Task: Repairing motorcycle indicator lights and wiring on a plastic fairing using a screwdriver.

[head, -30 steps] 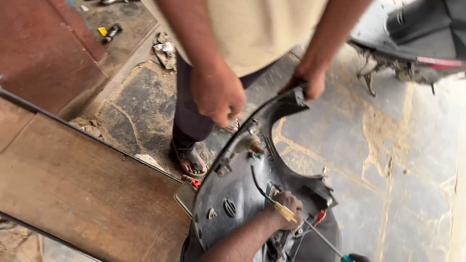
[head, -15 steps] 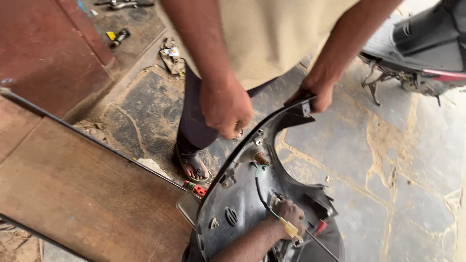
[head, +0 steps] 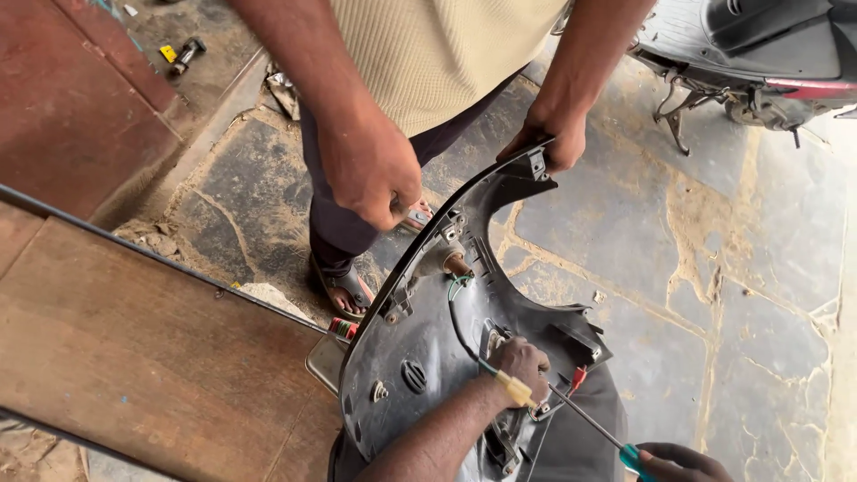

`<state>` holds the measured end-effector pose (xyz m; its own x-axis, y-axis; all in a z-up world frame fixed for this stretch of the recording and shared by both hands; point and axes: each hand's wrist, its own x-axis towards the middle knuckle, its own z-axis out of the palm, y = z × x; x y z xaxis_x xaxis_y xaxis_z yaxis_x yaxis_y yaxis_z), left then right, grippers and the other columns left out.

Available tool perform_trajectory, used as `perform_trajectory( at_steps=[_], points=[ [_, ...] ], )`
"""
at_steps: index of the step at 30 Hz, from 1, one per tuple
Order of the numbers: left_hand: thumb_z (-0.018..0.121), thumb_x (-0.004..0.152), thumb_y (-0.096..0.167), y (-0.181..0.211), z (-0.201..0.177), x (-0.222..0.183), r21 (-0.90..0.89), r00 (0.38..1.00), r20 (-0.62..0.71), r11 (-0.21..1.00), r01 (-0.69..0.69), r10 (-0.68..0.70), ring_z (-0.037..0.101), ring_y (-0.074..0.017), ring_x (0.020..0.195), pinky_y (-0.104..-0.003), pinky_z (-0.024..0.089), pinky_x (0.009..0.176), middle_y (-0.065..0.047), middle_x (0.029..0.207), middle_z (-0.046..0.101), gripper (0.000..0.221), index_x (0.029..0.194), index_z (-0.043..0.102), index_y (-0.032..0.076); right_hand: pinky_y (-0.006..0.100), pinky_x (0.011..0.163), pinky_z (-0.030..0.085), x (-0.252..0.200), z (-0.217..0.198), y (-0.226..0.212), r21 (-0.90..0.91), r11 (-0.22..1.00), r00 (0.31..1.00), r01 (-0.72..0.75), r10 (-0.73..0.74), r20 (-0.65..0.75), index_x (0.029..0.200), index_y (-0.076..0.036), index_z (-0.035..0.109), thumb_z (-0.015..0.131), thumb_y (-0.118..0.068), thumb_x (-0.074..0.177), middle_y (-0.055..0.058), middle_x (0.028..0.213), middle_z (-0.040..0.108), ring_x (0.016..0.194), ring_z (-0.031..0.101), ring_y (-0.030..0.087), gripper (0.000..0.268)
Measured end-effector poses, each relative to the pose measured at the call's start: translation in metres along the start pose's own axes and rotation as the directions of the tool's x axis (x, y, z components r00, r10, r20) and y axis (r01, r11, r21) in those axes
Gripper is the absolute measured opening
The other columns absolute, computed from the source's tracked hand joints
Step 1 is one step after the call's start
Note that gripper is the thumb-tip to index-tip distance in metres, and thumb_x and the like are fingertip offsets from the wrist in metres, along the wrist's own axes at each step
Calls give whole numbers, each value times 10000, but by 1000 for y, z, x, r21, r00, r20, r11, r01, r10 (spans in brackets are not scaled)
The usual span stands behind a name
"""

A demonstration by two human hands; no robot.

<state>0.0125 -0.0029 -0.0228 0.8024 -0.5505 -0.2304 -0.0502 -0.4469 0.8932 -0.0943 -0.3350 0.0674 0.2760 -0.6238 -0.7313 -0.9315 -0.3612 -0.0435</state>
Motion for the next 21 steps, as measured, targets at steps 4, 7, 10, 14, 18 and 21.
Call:
perform_trajectory(
  at_steps=[4, 7, 10, 14, 18, 21],
  points=[
    [649, 774, 155, -1, 3, -2, -33, 1000, 5, 999, 4, -3, 627, -292, 1186, -395, 469, 1097, -159, 1153, 730, 281, 1015, 781, 95, 454, 939, 597, 104, -17, 81, 203, 979, 973, 22, -68, 221, 1256, -17, 649, 904, -110, 772, 300, 1051, 810, 991, 794, 355, 556],
    [639, 793, 180, 2, 7, -4, -44, 999, -10, 999, -32, 32, 641, -297, 1197, -391, 490, 1105, -148, 1149, 755, 282, 1021, 791, 112, 335, 956, 570, 73, -2, 77, -540, 252, 439, 803, -863, 250, 1160, -224, 785, 732, -174, 817, 55, 1077, 841, 1066, 787, 188, 351],
    [646, 778, 170, 1, 10, -2, -46, 999, -12, 998, -41, 40, 622, -286, 1212, -390, 460, 1128, -137, 1144, 755, 269, 998, 783, 98, 196, 999, 574, -46, 20, 11, -872, 458, 837, 173, -535, -115, 1349, -340, 618, 721, -559, 914, -65, 1047, 788, 1061, 753, 80, 498],
    [668, 762, 146, -8, 13, 4, 2, 1000, 1, 1000, 24, -24, 586, -296, 1239, -395, 419, 1148, -148, 1172, 731, 288, 1018, 786, 87, 366, 942, 638, -7, -2, 5, -327, 921, 977, 213, -208, 53, 1270, -162, 690, 817, -333, 854, 142, 1059, 819, 1021, 816, 257, 468],
    [622, 785, 111, 1, 3, -1, -13, 1000, 14, 1000, -8, 8, 604, -279, 1240, -389, 422, 1154, -125, 1171, 740, 291, 1024, 787, 95, 305, 891, 560, 77, -7, 71, -186, 829, 831, 527, -458, 315, 1295, -190, 630, 815, -299, 816, 79, 1070, 734, 975, 720, 189, 524],
    [623, 782, 104, 10, -2, -3, -86, 996, 63, 994, 73, -68, 616, -269, 1208, -387, 443, 1118, -135, 1179, 711, 319, 1061, 776, 108, 307, 931, 632, -66, 23, 8, -804, 401, 755, 438, -650, 87, 1269, -367, 698, 734, -484, 848, -41, 1075, 797, 998, 795, 126, 438]
  ],
)
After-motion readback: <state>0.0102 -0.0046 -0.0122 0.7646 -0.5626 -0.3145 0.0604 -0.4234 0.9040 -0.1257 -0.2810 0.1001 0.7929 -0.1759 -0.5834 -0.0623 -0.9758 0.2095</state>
